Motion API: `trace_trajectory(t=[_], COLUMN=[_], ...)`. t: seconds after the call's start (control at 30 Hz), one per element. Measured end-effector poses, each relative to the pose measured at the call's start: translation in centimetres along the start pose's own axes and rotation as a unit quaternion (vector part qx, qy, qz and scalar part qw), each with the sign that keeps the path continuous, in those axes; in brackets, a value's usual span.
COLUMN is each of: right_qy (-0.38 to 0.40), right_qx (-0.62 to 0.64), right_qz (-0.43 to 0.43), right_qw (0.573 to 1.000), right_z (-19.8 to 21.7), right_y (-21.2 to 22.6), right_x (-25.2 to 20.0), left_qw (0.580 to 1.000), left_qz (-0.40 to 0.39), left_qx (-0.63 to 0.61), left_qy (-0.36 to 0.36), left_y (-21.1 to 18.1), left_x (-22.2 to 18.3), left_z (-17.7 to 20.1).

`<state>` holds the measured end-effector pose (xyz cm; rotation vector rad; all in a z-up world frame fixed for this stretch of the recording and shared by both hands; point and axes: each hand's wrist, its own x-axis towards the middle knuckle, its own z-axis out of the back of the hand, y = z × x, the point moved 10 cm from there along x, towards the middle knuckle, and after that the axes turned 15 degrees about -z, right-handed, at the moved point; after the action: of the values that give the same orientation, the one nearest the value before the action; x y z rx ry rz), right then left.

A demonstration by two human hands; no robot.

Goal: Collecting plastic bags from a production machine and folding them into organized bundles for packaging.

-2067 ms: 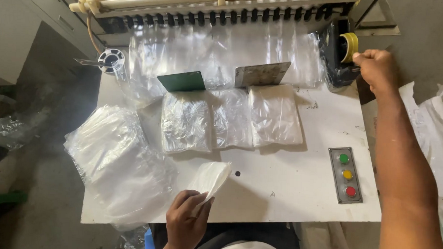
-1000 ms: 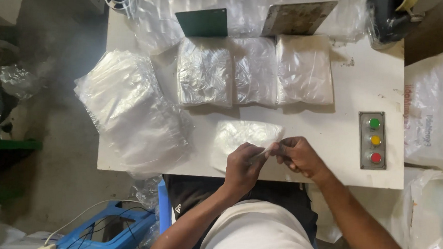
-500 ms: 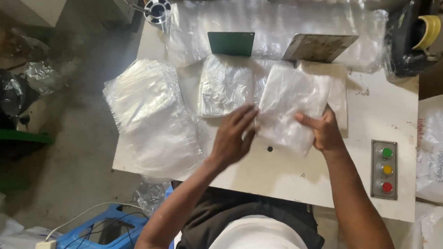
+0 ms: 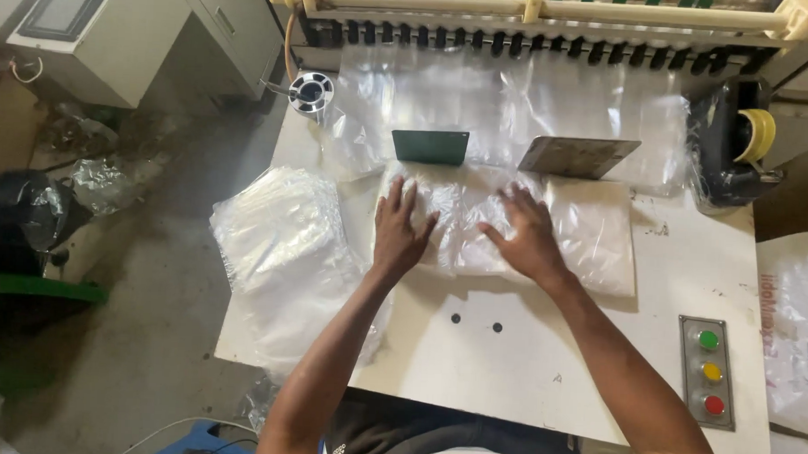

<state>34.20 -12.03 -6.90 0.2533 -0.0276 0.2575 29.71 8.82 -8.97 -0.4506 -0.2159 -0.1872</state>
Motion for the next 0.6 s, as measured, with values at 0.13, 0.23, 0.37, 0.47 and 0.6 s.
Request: trace_trajectory(t=[0.13, 0.23, 0.37, 0.47, 0.6], right_qy=[-0.169, -0.189, -0.083, -0.066, -0.050], right_qx=[0.398, 0.447, 0.450, 0.433, 0.460], right_qz=[-0.140, -0.284, -0.397, -0.426, -0.448], right_qw=[0.891, 0.827, 0.796, 0.791, 0.765], right_z=[9.3, 8.1, 7.7, 5.3, 4.8], right_y=[-10.8, -22.0, -25.2, -29.7, -30.3], right_x=[-0.7, -1.0, -0.3, 2.7, 8.1], left_qw=[0.833, 0.618, 0.515, 0.434, 0.425], left_qz=[0.212, 0.314, 0.406, 0.436, 0.464], left_qx=[-0.411, -0.635, -0.661, -0.700, -0.681], left_qy=[-0.305, -0.341, -0.365, -0.362, -0.374], left_y=[6.9, 9.8, 12.1, 12.2, 10.2], left_x=[-1.1, -1.7, -0.8, 1.6, 5.1], left_z=[5.9, 5.2, 4.4, 3.3, 5.6])
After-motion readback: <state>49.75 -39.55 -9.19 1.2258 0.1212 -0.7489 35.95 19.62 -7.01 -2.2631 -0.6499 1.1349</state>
